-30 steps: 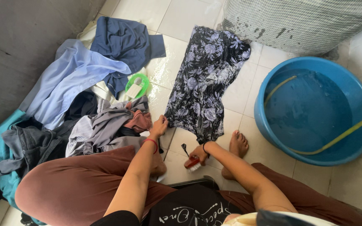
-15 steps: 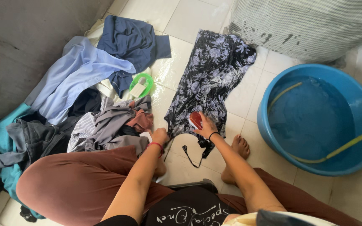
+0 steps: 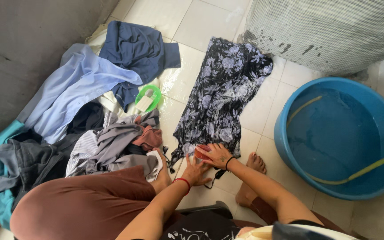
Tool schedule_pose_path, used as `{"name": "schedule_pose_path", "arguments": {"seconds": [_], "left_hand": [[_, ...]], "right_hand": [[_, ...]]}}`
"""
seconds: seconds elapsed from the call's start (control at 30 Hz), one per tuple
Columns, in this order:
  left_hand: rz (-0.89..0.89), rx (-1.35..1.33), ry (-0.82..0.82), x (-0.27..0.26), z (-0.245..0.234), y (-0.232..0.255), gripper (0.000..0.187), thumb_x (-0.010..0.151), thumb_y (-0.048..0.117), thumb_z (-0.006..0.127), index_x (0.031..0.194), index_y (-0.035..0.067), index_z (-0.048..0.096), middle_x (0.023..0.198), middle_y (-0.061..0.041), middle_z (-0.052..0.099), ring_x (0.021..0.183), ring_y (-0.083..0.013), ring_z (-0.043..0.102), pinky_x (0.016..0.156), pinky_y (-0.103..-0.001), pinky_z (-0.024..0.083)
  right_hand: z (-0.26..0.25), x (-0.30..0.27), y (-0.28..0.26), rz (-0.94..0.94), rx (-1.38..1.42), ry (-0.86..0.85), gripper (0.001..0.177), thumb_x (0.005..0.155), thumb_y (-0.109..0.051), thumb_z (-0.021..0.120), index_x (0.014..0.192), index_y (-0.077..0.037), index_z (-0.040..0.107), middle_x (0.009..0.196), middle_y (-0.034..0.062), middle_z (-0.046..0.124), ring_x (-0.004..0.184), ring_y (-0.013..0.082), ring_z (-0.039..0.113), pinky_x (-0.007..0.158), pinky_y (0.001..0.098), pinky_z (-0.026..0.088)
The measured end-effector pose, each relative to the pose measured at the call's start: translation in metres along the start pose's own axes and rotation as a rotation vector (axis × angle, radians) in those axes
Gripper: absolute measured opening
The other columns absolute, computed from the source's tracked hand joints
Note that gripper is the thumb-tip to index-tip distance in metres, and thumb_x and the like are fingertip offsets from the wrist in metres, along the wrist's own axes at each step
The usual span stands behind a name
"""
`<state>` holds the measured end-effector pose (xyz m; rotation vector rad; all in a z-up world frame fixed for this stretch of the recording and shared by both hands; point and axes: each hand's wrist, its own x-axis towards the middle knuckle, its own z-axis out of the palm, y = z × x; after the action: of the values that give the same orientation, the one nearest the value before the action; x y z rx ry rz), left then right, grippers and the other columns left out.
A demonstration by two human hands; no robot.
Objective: The person sits on a tiled floor and hand-washes clothes using a bar of soap and water from a blue basin. They scrub a patterned garment and then a pair of dark pants, applying soap and rinsing them in the basin.
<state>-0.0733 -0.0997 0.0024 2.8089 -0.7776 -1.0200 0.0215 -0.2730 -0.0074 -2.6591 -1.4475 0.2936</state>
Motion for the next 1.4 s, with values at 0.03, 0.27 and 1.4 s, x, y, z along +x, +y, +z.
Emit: {"name": "schedule_pose_path", "arguments": {"seconds": [0.03, 0.27, 1.4], "left_hand": [[0.012, -0.016, 0.008, -0.001, -0.003, -0.002, 0.085, 0.089, 0.081, 0.038, 0.163, 0.042, 0.019, 0.172, -0.005, 0.002, 0.154, -0.0548, -0.009, 0.109, -0.087, 0.0], [0.014, -0.067, -0.026, -0.009, -0.018, -0.005, 0.099, 0.077, 0.086, 0.044, 0.162, 0.044, 0.016, 0.174, 0.001, -0.008, 0.152, -0.0572, -0.013, 0.104, -0.091, 0.002], [-0.004, -0.375, 0.005, -0.067, 0.026, -0.047, 0.099, 0.09, 0.043, 0.065, 0.167, 0.007, 0.015, 0.165, -0.038, 0.004, 0.145, -0.0666, 0.016, 0.122, -0.064, 0.019]], "right_hand": [[-0.007, 0.008, 0.012, 0.064, -0.011, -0.055, 0.07, 0.098, -0.058, 0.052, 0.159, -0.037, 0.025, 0.116, 0.0195, 0.058, 0.096, 0.0344, 0.06, 0.083, 0.0489, 0.048], [-0.052, 0.069, 0.131, 0.654, -0.23, 0.282, 0.072, 0.089, -0.049, 0.059, 0.155, -0.031, 0.039, 0.106, 0.0193, 0.058, 0.092, 0.0377, 0.061, 0.076, 0.0525, 0.05], [-0.042, 0.117, -0.021, 0.219, 0.266, -0.226, 0.055, 0.094, -0.063, 0.059, 0.12, -0.015, 0.056, 0.096, 0.0136, 0.061, 0.081, 0.0238, 0.063, 0.071, 0.0438, 0.057]]}}
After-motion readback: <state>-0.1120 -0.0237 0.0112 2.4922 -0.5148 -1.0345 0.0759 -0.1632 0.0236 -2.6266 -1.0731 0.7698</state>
